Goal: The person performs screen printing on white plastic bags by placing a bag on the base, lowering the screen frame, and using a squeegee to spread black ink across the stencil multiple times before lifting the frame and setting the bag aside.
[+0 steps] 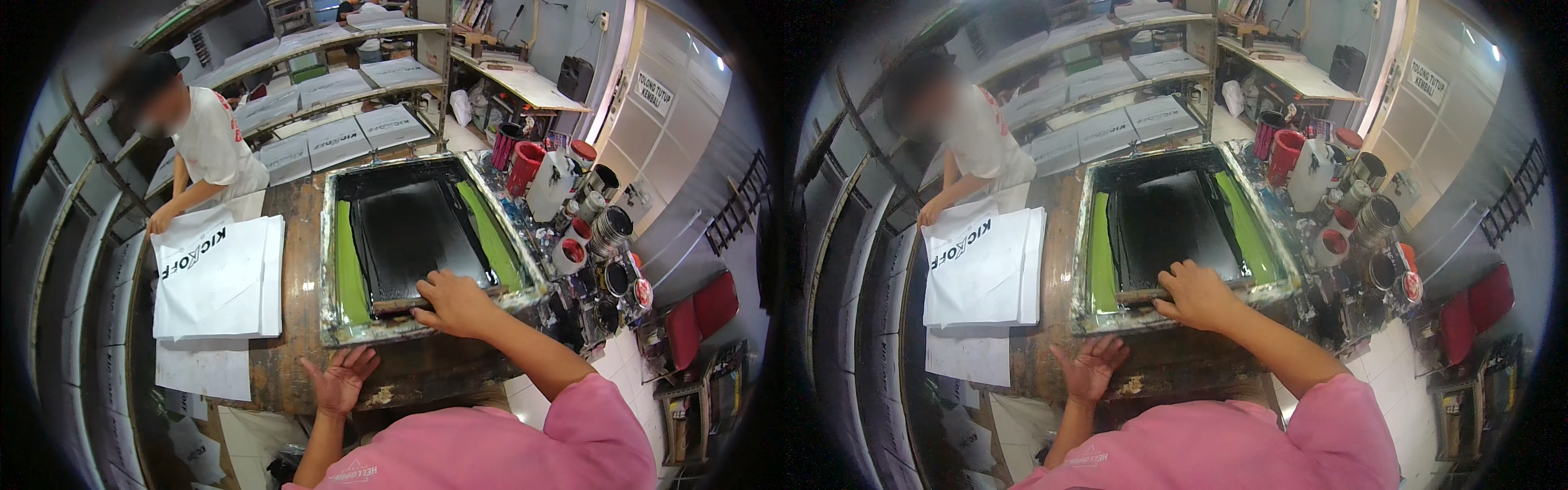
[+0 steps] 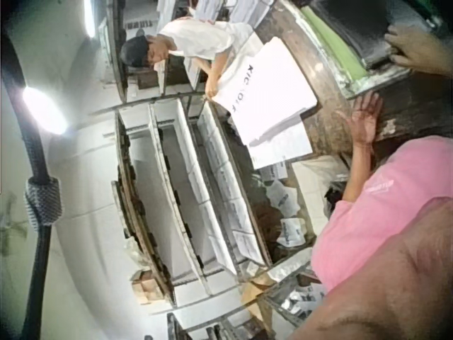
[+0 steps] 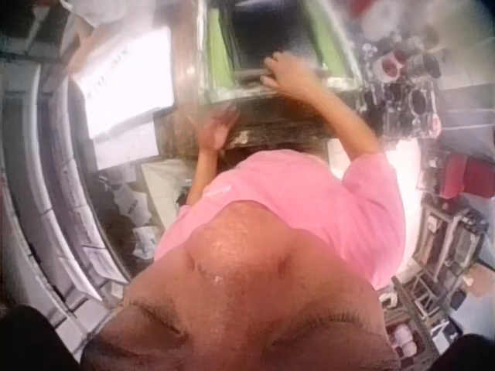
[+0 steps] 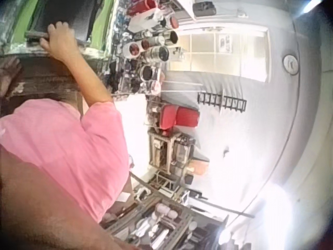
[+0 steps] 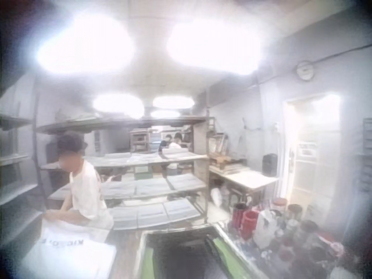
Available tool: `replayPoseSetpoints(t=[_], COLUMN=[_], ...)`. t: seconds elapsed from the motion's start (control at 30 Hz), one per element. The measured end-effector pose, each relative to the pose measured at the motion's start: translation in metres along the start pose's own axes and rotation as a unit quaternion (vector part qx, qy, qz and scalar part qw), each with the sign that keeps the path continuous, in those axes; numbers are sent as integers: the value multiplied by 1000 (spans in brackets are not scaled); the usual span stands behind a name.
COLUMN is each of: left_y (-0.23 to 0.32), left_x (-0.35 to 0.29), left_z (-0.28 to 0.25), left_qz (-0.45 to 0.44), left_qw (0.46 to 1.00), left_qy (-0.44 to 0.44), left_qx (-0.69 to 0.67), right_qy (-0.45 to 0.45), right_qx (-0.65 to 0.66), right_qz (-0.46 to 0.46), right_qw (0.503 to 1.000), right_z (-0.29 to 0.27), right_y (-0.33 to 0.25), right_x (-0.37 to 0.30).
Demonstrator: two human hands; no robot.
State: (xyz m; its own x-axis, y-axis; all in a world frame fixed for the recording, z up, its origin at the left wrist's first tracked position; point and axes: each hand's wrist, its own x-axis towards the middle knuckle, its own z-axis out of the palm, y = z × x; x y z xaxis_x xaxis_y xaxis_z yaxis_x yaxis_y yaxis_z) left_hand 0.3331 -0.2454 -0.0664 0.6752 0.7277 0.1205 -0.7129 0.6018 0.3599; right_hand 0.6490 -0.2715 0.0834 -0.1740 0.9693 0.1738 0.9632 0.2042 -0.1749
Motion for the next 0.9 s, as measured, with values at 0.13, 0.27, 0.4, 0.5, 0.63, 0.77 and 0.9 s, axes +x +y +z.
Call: replayPoseSetpoints(t=[0.13, 0.27, 0.4, 0.5, 0.63, 0.77, 0.9], left_y=[31, 49, 11, -22, -35, -31, -26], left_x=[30, 80, 89, 81, 77, 82, 102], left_z=[64, 86, 52, 24, 8, 12, 32], left_qz=[62, 142, 17, -60, -91, -99, 4], left_qw=[991, 917, 420, 254, 265, 275, 361], left_qy=[-82, -33, 178, 187, 174, 161, 156], left_qx=[87, 370, 890, 947, 944, 943, 919], right_qy=[209, 295, 324, 346, 354, 367, 372], right_qx=[-123, -99, -85, -84, -80, -79, -78], right_qz=[-10, -7, -22, -28, -34, -36, -46], right_qw=[970, 950, 942, 934, 931, 926, 924], right_z=[-56, -106, -128, -145, -163, -172, -178], right_y=[-20, -10, -3, 6, 14, 19, 25], right_x=[19, 73, 98, 117, 138, 150, 159])
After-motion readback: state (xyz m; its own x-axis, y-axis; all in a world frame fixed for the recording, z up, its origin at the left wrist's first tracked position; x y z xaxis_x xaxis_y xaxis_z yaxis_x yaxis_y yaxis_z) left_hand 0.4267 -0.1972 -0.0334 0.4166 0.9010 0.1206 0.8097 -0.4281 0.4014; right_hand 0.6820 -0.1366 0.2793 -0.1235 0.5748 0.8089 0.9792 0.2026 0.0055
